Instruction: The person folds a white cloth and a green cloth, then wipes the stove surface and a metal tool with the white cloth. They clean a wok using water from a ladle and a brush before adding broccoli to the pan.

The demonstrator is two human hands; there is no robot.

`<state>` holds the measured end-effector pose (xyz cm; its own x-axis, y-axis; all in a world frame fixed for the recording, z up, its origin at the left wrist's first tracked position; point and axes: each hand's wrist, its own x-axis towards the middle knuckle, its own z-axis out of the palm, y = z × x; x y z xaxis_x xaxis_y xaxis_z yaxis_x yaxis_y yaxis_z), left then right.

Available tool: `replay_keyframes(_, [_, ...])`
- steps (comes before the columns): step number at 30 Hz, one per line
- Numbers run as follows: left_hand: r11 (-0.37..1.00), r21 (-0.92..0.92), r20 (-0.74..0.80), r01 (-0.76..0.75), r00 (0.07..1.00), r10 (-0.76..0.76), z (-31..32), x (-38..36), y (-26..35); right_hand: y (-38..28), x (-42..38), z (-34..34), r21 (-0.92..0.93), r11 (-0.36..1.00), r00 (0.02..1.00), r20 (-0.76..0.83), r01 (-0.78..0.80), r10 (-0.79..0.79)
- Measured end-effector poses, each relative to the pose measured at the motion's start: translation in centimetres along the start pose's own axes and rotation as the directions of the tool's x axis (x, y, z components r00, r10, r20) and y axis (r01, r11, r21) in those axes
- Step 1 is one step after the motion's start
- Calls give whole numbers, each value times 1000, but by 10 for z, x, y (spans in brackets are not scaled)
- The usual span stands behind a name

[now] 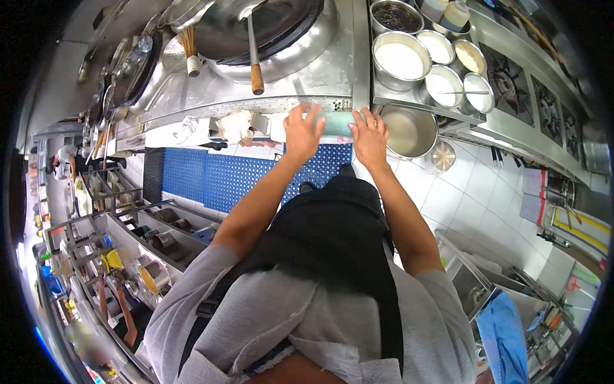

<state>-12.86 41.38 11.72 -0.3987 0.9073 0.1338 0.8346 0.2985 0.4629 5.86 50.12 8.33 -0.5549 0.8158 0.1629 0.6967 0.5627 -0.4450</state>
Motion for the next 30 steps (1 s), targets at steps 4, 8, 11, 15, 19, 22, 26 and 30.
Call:
replay_keyframes(4, [959, 166, 193, -232, 961, 199, 10, -27, -12, 10, 3, 4, -12, 999, 999, 23, 33, -33])
replay_keyframes(8, [928, 191, 214, -320, 936, 278, -3, -17, -9, -34, 10, -26, -125, 990, 998, -6, 64, -65])
replay_keyframes(11, [917, 196, 347, -347, 899, 266, 5, -20, -10, -25, 3, -3, -119, 983, 986, 113, 139, -125])
replay_keyframes(15, [923, 171, 376, -345, 889, 263, -4, -16, -11, -18, 2, -1, -34, 993, 977, 190, 109, -100])
replay_keyframes(19, [989, 39, 139, -140, 981, 133, -32, -21, -25, 2, -1, -33, 74, 997, 1000, -28, -6, 8])
replay_keyframes(22, [962, 112, 292, -249, 934, 208, -26, -23, -16, 0, -14, -42, 27, 999, 999, 2, 34, -34])
replay_keyframes(26, [931, 125, 275, -343, 914, 300, -31, -28, -18, 2, -3, -17, -113, 986, 987, 121, 120, -106])
replay_keyframes(30, [992, -32, 8, -126, 992, 126, -89, -33, -32, -36, 53, -28, 523, 851, 999, -4, 41, -46])
